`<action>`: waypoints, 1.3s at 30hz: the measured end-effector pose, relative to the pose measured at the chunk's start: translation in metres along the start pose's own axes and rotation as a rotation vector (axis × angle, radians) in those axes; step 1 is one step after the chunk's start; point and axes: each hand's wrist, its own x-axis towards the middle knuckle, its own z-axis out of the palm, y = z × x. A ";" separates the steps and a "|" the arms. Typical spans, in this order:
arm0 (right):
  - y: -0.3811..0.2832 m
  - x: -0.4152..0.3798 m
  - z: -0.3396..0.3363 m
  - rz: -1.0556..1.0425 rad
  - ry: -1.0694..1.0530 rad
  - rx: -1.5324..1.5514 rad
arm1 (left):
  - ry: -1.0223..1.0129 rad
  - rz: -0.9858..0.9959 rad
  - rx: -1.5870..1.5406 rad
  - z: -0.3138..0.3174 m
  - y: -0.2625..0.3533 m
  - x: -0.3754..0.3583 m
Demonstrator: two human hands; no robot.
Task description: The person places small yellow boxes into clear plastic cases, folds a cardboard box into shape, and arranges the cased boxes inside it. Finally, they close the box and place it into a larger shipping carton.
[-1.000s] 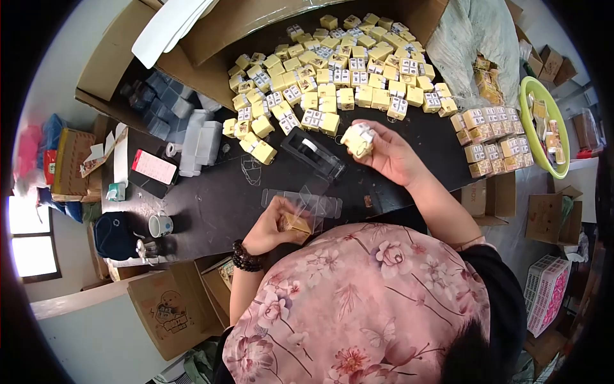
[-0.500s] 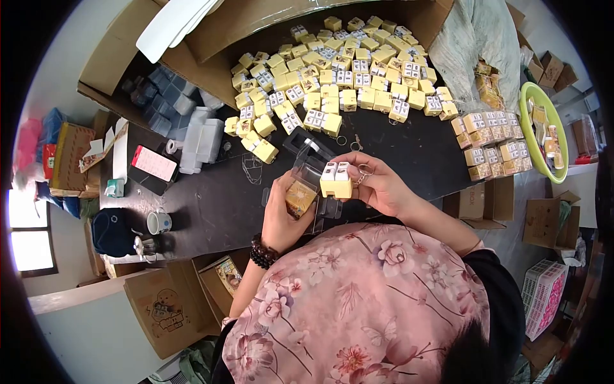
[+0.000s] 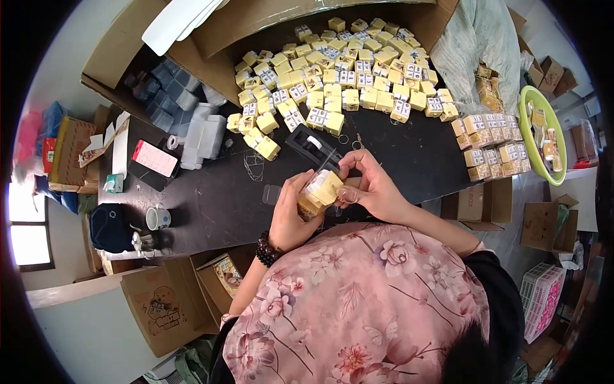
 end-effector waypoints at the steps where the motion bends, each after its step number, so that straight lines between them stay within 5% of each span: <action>1: 0.001 -0.001 0.002 -0.015 -0.022 0.064 | -0.004 -0.047 -0.062 0.002 -0.002 -0.002; 10: -0.001 0.000 0.005 -0.517 -0.056 -0.920 | 0.004 -0.197 -0.251 0.003 0.005 -0.008; 19: -0.014 0.000 0.009 -0.748 0.075 -1.045 | -0.096 -0.230 -0.269 0.001 0.007 -0.011; 26: -0.022 -0.001 0.008 -0.751 -0.085 -1.140 | -0.044 -0.058 -0.213 0.007 0.003 -0.013; 29: -0.011 -0.006 0.013 -0.458 0.151 -0.640 | 0.031 -0.186 -0.615 0.015 0.003 -0.018; 32: 0.002 -0.002 0.004 -0.297 0.062 -0.391 | 0.042 -0.064 -0.505 0.019 -0.001 -0.015; 39: 0.004 0.004 -0.010 -0.348 -0.126 -0.756 | -0.135 -0.196 -0.556 0.013 0.003 -0.013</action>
